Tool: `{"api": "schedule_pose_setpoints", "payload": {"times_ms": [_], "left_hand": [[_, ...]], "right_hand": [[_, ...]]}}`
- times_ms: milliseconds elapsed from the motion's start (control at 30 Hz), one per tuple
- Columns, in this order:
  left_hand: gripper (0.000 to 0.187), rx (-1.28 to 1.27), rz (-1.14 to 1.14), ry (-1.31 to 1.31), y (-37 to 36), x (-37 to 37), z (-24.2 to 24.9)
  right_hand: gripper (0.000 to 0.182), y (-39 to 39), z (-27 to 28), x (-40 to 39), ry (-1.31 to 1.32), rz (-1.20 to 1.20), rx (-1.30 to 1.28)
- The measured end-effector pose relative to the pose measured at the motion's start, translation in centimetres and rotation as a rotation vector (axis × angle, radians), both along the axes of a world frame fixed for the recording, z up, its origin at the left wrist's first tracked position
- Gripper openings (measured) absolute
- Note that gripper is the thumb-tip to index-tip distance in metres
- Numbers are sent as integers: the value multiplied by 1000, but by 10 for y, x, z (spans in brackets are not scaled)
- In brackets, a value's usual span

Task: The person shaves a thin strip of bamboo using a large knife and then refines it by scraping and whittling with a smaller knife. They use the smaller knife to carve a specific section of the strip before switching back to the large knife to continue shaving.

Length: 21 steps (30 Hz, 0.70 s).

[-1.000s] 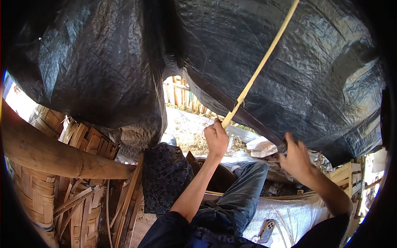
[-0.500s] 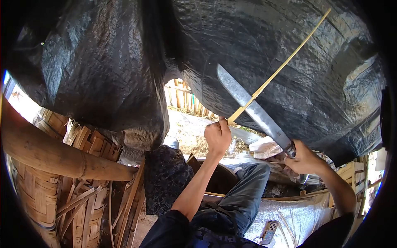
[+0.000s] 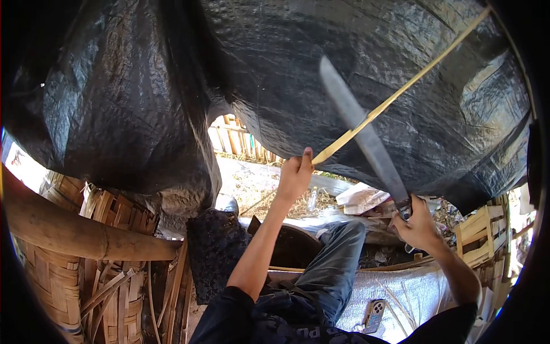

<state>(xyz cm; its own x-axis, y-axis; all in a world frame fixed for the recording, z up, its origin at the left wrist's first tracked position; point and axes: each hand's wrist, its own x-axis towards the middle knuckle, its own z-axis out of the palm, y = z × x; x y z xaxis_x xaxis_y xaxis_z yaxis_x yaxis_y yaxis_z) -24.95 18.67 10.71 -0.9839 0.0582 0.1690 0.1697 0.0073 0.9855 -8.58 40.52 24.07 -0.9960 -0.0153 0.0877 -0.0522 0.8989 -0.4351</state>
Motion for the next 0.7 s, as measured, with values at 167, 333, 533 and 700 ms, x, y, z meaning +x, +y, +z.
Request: {"api": "schedule_pose_setpoints", "payload": {"times_ms": [167, 333, 533, 700], "left_hand": [[57, -67, 79, 190, 5, -6, 42], [54, -182, 57, 418, 3, -4, 107], [35, -430, -537, 274, -35, 55, 142], [44, -190, -932, -594, -78, 128, 98]], "right_hand": [[23, 11, 11, 8, 165, -68, -51], [16, 40, 24, 38, 164, -84, -143], [31, 78, 31, 111, -76, -304, -437], [46, 131, -99, 169, -110, 110, -274]]}}
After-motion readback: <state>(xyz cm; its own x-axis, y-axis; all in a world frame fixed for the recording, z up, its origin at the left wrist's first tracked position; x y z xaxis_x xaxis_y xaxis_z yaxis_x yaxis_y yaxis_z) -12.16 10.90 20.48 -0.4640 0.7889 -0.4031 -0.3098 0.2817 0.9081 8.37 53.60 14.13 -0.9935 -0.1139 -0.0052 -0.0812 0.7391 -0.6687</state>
